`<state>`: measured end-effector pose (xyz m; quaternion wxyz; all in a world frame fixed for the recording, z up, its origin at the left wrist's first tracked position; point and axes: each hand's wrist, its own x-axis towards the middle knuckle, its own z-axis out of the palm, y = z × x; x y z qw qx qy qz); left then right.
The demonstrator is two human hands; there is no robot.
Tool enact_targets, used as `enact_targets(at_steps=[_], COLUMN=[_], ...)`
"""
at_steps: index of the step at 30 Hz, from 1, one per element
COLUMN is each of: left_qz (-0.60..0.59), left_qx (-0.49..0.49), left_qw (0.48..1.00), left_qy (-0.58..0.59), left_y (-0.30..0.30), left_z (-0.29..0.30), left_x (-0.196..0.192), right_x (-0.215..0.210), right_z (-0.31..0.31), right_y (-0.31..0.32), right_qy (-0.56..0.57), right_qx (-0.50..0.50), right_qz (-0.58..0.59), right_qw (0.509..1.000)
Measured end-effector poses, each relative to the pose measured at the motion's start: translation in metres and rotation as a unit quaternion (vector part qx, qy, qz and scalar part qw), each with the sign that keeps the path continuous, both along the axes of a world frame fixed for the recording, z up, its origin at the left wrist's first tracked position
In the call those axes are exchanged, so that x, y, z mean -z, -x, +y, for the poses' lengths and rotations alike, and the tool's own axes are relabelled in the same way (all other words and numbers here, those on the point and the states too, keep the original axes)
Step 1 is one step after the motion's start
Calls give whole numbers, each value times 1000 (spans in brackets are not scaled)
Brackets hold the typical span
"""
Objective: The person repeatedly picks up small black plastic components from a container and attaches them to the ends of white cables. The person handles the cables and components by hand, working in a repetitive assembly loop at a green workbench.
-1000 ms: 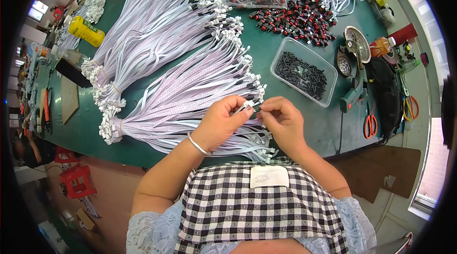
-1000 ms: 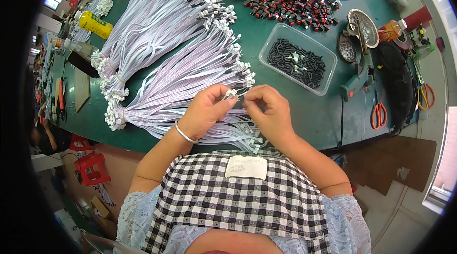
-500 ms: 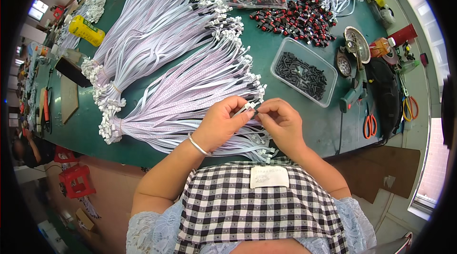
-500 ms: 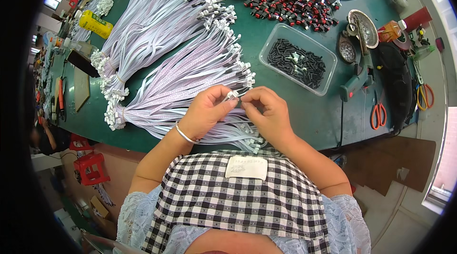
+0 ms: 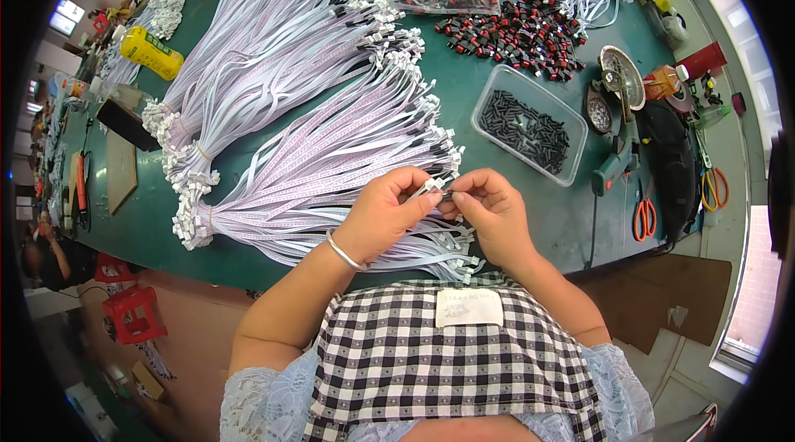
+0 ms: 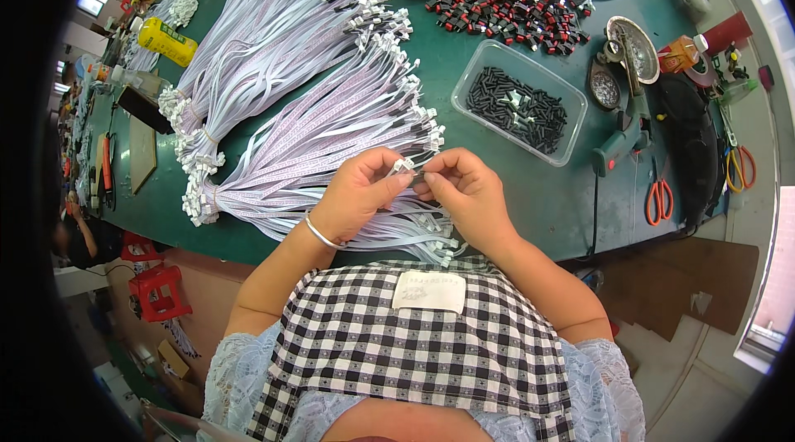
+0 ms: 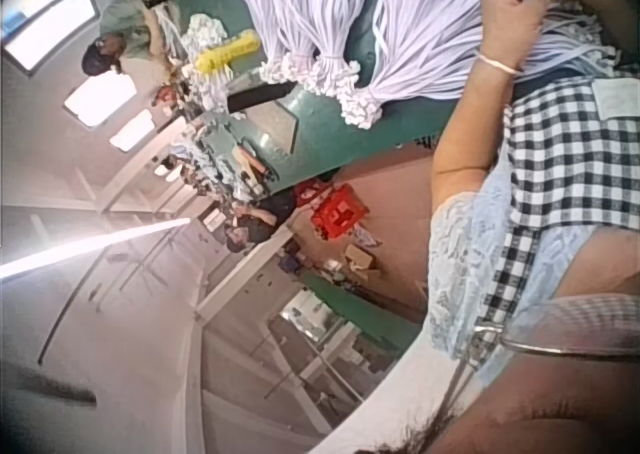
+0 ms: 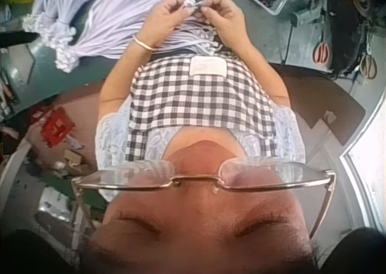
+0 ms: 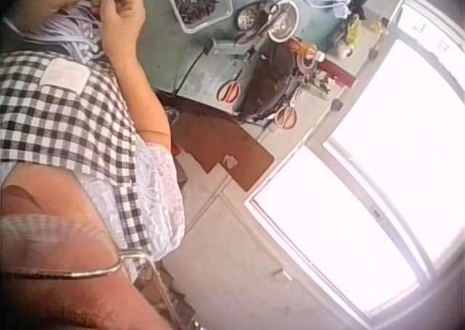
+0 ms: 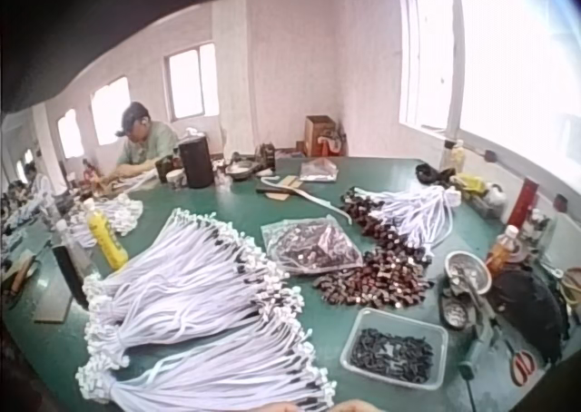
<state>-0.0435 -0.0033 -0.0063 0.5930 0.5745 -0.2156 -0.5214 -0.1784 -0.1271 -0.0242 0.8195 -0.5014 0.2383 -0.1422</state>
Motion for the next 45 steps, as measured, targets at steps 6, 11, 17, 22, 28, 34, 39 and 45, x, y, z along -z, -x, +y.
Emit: enact_targets(at_steps=[6, 11, 17, 22, 28, 34, 39, 45], left_qz=[-24, -25, -33, -43, -198, -130, -92, -218], left_qx=[8, 12, 4, 8, 85, 62, 10, 26], left_qw=[1000, 1000, 999, 999, 976, 986, 995, 974], left_qy=[-1, 0, 11, 13, 21, -83, -36, -51], left_y=[0, 0, 1, 1, -11, -8, -11, -12], left_z=[-1, 0, -1, 0, 10, 9, 11, -4], left_x=[0, 0, 3, 4, 12, -14, -3, -10], right_x=[2, -1, 0, -5, -3, -2, -7, -6], right_z=[1, 2, 2, 1, -1, 0, 3, -14], right_y=[1, 1, 2, 1, 0, -3, -4, -5], right_qy=[40, 31, 50, 124, 109, 16, 77, 281], right_qx=[-3, 2, 1, -7, -25, -34, -24, -33], right_qz=[-4, -2, 3, -4, 35, -5, 3, 48], right_qw=[999, 1000, 999, 992, 993, 999, 997, 958])
